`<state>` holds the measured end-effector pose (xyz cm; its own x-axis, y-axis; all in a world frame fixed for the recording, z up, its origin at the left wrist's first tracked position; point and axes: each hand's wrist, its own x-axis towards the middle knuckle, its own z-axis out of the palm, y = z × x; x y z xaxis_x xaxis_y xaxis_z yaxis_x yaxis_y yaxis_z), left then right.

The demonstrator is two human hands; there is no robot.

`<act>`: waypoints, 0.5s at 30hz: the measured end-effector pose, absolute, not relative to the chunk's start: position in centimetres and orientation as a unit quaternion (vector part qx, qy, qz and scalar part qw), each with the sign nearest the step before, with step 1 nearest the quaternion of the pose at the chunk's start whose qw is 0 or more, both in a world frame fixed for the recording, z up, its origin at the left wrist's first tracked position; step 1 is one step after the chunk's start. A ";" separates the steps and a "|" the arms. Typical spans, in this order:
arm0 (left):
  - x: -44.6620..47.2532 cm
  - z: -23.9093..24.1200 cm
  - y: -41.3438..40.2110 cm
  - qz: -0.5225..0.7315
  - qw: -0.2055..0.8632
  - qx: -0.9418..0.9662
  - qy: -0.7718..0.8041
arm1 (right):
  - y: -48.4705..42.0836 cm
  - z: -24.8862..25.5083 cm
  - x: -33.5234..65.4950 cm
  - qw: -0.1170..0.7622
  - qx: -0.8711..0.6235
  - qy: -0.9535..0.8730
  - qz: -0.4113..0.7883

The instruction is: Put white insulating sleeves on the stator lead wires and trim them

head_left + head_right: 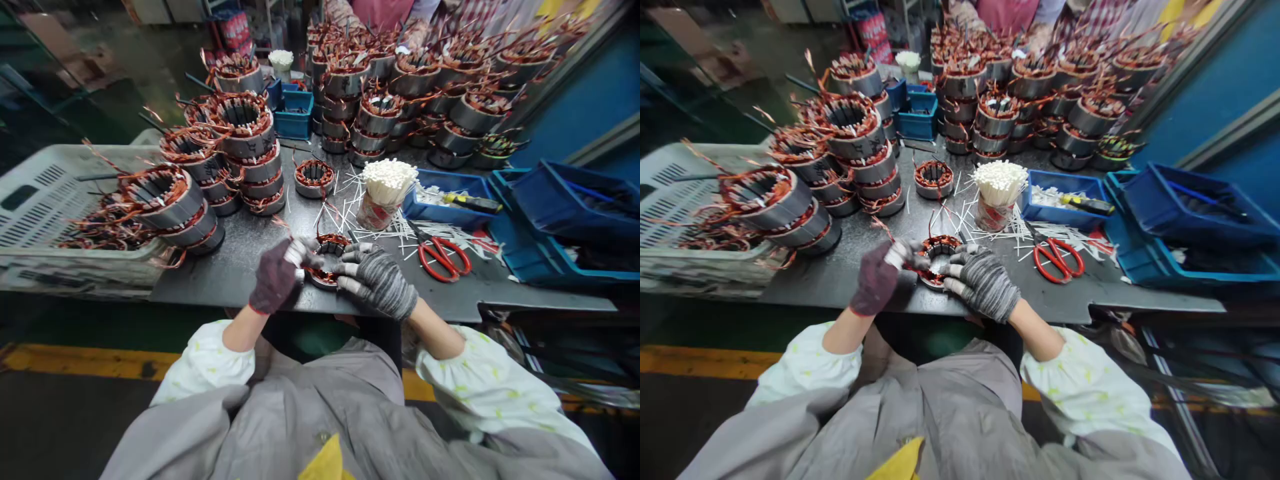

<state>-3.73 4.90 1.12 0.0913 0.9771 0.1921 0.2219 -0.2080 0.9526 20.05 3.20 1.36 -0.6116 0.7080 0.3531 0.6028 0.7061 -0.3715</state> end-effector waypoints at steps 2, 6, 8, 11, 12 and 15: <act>-3.9 0.5 5.6 0.541 0.483 0.477 0.496 | 3.0 1.2 19.9 0.264 -0.365 -0.887 0.101; -5.5 -0.7 2.1 0.607 0.479 0.364 0.520 | 2.8 0.1 19.6 0.300 -0.369 -0.874 0.099; -5.9 -0.7 -1.0 0.540 0.401 0.534 0.513 | 2.6 -0.6 19.5 0.330 -0.374 -0.861 0.103; -5.7 0.4 -3.8 0.390 0.279 0.787 0.388 | 2.4 -1.4 19.3 0.372 -0.371 -0.845 0.099; -5.6 0.9 -3.9 0.387 0.239 0.808 0.374 | 2.3 -1.5 19.2 0.380 -0.369 -0.842 0.098; -6.4 1.6 -3.0 0.495 0.172 0.679 0.514 | 2.1 -1.6 18.9 0.390 -0.371 -0.837 0.099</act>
<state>-6.39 -2.97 1.63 -0.0186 0.8684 0.4955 0.5279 -0.4123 0.7425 18.93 2.09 -1.59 -0.4200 0.6985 0.5794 0.5445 0.7047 -0.4549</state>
